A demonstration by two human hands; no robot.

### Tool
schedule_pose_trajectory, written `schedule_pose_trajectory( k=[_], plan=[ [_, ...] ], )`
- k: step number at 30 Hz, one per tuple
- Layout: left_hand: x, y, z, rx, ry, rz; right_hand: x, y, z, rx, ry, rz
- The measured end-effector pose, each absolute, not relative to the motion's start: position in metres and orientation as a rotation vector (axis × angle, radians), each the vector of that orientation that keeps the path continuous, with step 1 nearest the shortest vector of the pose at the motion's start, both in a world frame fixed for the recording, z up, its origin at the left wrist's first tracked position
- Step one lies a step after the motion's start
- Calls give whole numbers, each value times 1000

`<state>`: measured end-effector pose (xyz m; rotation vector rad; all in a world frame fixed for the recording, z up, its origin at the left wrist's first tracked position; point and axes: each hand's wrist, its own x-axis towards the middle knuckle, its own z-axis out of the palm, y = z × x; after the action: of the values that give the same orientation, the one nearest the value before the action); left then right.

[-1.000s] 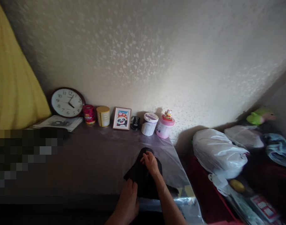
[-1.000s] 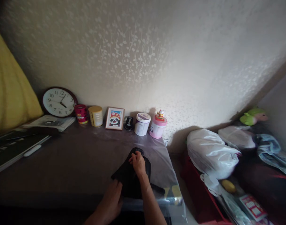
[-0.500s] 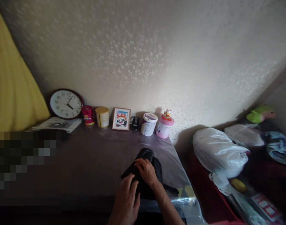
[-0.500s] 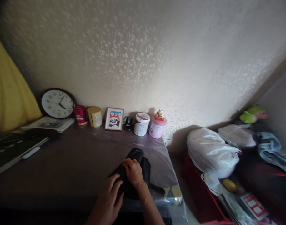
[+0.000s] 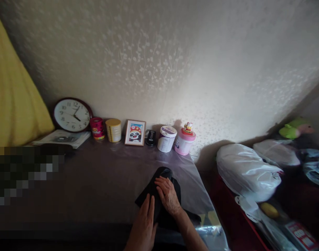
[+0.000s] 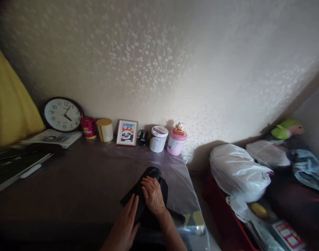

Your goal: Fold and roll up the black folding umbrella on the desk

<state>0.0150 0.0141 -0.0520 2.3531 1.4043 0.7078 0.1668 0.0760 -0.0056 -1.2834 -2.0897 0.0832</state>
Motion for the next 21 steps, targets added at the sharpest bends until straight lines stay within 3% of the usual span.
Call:
schedule_pose_trajectory(
  k=[9,14,17,21],
  plan=[
    [17,18,-41,2232,1470,521,200,158,-10,-1586,-1958,13],
    [17,17,-44,2244,1456,518,185,123,0,-1491,-1882,-113],
    [17,16,-46,2250,1446,582,168,100,-5,-1372,-2031,-29],
    [15,17,-44,2239,1456,593,171,113,-11,-1495,-1927,-25]
  ],
)
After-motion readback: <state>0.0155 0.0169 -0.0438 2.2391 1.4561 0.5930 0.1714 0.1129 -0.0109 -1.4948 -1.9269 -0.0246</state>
